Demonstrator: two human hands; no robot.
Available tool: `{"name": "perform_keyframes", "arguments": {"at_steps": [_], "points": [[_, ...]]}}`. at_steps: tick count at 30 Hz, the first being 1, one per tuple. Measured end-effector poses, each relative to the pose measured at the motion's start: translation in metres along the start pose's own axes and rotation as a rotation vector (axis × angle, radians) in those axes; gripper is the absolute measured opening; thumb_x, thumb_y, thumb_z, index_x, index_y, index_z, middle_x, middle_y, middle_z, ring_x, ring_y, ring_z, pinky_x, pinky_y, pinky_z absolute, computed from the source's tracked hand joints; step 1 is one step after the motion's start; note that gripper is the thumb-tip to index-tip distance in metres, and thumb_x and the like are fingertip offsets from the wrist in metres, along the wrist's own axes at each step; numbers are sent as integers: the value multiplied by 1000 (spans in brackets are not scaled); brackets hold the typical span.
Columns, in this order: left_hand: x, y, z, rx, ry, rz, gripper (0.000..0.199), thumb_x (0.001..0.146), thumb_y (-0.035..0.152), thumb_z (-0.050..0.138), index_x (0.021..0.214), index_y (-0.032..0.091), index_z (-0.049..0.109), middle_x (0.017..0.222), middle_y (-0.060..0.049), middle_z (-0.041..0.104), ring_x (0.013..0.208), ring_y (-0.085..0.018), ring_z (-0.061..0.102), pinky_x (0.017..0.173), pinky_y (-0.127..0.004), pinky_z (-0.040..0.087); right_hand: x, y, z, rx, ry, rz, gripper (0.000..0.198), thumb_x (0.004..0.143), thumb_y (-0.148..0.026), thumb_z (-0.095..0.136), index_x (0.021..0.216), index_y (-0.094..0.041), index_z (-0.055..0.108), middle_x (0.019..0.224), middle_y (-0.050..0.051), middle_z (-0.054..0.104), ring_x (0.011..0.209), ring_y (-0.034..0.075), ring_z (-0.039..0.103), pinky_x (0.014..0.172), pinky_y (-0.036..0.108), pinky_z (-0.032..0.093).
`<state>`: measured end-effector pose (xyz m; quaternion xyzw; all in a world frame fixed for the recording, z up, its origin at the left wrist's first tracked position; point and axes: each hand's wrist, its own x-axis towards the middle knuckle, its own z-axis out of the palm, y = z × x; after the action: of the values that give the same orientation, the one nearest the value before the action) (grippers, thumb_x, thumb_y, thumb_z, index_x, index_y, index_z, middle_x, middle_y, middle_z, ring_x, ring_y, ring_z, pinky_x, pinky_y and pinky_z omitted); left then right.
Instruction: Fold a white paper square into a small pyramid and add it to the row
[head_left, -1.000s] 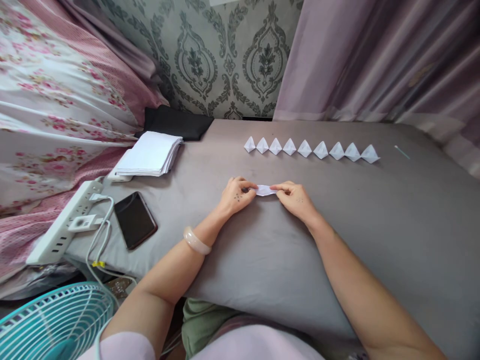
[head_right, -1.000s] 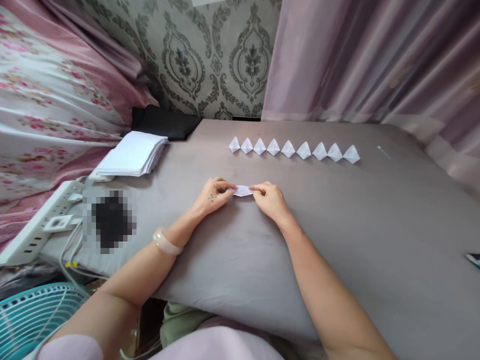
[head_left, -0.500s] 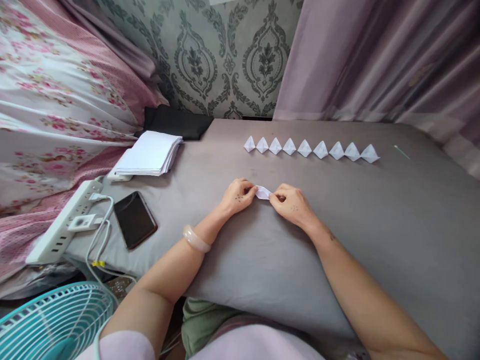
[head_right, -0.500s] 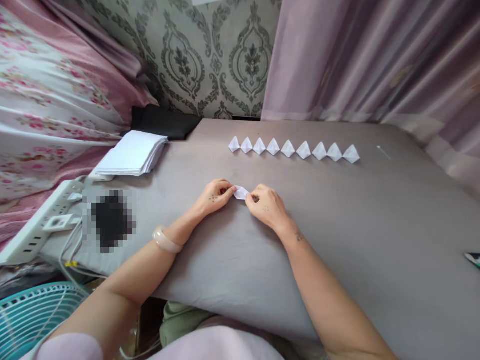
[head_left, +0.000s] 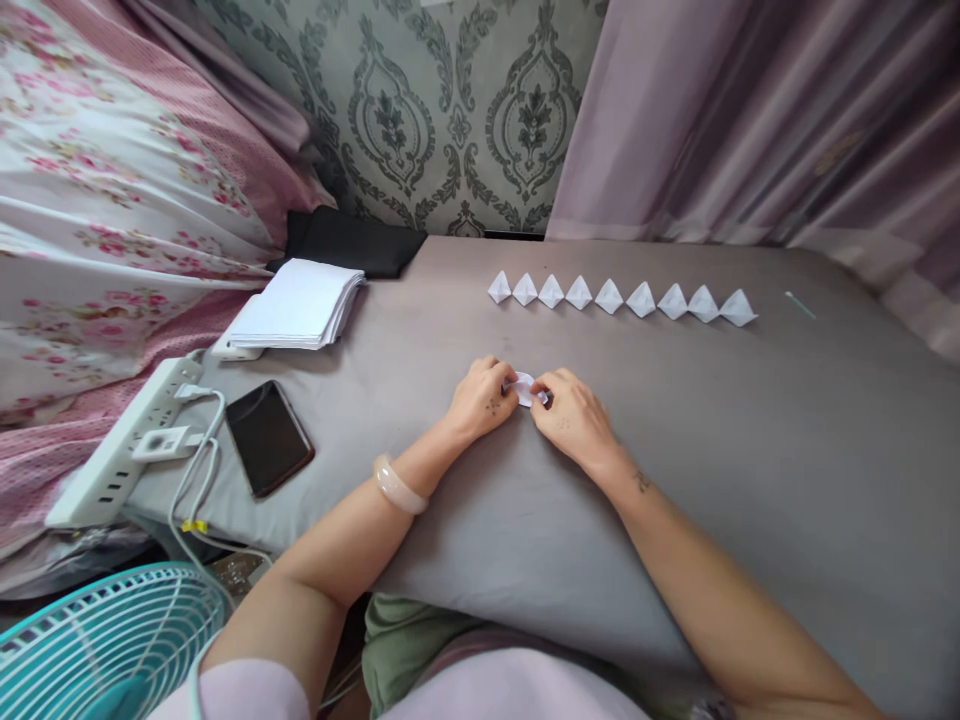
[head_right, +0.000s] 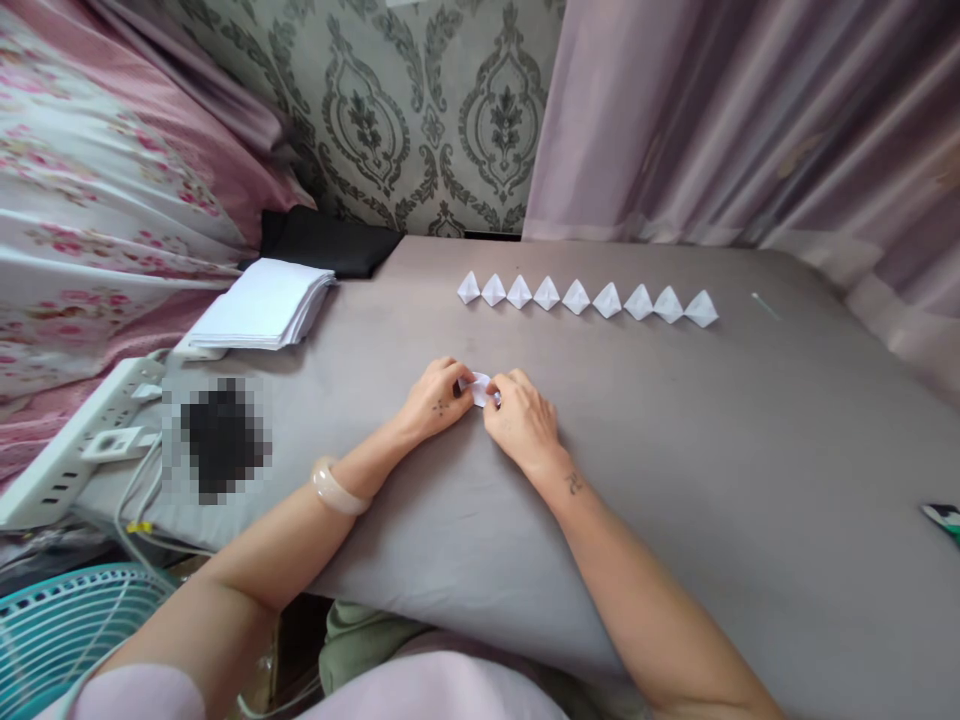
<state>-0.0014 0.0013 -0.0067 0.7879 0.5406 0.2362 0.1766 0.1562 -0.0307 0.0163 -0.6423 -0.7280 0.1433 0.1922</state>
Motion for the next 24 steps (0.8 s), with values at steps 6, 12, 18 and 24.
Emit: {"name": "perform_keyframes", "arguments": {"at_steps": [6,12,18,24], "points": [[-1,5,0,-4,34,-23,21,77,16,48,89,20,65,90,-7,60,86,-20,55,73,-31,45,-3,-8,4,-112,30,60,23,85,-18,44,97,-22,62,101,7,65,82,20,59,61,28,33],[1,4,3,-35,22,-33,25,76,11,45,89,18,66,89,-7,61,79,-17,57,76,-29,47,-1,-9,2,-195,-26,73,27,88,-19,41,100,-21,66,102,10,65,84,20,61,65,29,37],[0,4,4,-23,32,4,27,74,10,47,90,18,66,92,-7,61,85,-18,58,77,-29,47,4,-12,-4,-253,-78,42,26,88,-17,42,95,-21,66,104,9,64,91,20,59,65,28,38],[0,7,6,-73,105,16,23,75,11,47,86,18,66,89,-6,62,77,-16,58,73,-27,47,6,-20,-8,-362,-84,-35,26,91,-18,39,90,-18,65,102,10,61,99,23,56,71,30,42]]}}
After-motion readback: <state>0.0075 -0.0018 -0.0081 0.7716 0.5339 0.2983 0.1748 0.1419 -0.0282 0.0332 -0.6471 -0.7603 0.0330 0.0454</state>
